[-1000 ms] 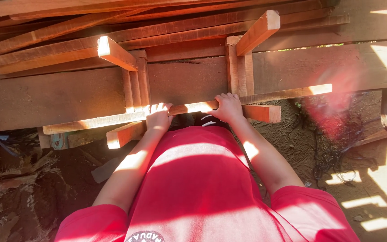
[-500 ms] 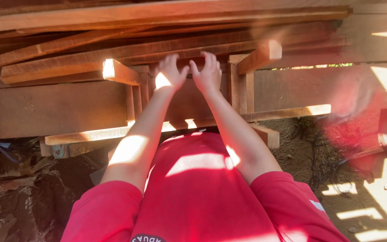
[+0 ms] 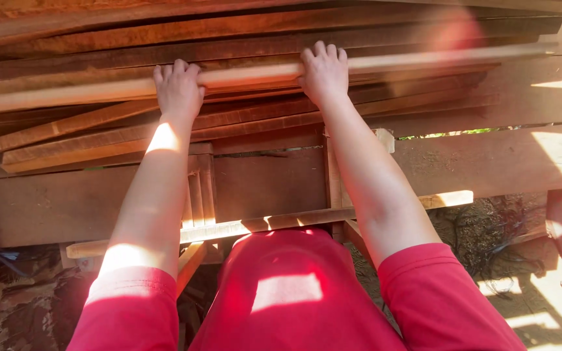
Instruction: Select wooden planks from a pile and arrange them neatly across two wooden supports.
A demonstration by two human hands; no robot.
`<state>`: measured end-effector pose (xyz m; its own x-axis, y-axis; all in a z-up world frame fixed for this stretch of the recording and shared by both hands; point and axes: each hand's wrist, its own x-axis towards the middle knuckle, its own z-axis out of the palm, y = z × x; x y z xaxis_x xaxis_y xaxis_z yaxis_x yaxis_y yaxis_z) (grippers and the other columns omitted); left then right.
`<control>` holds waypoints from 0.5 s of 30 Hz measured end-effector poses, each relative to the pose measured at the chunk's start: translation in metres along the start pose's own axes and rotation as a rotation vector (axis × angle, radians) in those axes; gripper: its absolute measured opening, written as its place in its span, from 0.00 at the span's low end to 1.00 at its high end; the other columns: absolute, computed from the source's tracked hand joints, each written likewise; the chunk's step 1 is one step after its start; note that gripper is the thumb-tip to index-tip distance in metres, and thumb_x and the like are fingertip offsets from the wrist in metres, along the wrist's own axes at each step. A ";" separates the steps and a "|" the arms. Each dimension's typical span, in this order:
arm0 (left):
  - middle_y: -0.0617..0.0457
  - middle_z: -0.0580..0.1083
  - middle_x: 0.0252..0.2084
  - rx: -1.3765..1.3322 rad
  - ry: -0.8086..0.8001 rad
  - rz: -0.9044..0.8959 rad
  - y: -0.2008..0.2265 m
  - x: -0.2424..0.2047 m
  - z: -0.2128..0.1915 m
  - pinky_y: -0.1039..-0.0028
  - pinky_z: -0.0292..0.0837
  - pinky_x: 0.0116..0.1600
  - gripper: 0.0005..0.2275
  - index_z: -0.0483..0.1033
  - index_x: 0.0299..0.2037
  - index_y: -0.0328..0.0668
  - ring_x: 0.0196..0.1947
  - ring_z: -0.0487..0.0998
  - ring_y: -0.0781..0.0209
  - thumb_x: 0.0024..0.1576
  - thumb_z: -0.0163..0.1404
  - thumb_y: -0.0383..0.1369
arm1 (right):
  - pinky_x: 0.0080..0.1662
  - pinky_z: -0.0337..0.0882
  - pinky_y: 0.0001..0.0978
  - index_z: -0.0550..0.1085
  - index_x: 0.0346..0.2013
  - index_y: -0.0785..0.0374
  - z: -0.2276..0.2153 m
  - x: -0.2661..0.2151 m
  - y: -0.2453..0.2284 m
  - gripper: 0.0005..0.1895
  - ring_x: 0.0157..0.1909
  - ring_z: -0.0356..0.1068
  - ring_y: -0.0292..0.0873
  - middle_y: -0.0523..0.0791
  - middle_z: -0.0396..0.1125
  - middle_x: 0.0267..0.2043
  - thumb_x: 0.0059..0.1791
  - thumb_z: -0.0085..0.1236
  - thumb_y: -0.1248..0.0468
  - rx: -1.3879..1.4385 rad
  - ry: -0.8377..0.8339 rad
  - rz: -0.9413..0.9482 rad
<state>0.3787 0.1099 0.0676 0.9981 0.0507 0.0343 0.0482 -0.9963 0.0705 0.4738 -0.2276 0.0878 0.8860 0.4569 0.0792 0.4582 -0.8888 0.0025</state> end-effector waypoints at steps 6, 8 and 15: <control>0.47 0.79 0.45 -0.021 -0.190 0.094 -0.005 -0.001 -0.021 0.51 0.60 0.62 0.11 0.75 0.47 0.41 0.42 0.79 0.41 0.55 0.57 0.32 | 0.46 0.67 0.50 0.72 0.43 0.63 -0.024 -0.001 0.011 0.18 0.41 0.74 0.59 0.51 0.75 0.44 0.46 0.60 0.54 0.103 -0.237 -0.109; 0.46 0.80 0.38 -0.025 -0.181 0.140 -0.002 -0.005 -0.045 0.54 0.67 0.52 0.11 0.74 0.47 0.40 0.37 0.80 0.42 0.56 0.56 0.32 | 0.51 0.64 0.47 0.73 0.45 0.62 -0.052 -0.002 0.013 0.22 0.36 0.75 0.57 0.50 0.76 0.36 0.46 0.59 0.50 0.039 -0.293 -0.122; 0.50 0.78 0.33 -0.239 -0.095 0.326 0.028 -0.027 -0.147 0.54 0.70 0.36 0.10 0.74 0.49 0.44 0.31 0.77 0.41 0.65 0.58 0.38 | 0.33 0.71 0.44 0.80 0.27 0.56 -0.168 -0.019 -0.009 0.38 0.21 0.69 0.53 0.45 0.71 0.22 0.58 0.56 0.27 0.190 -0.248 -0.201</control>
<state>0.3474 0.0904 0.2153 0.9592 -0.2828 0.0016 -0.2702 -0.9147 0.3007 0.4410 -0.2334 0.2534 0.7565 0.6370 -0.1479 0.6096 -0.7688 -0.1932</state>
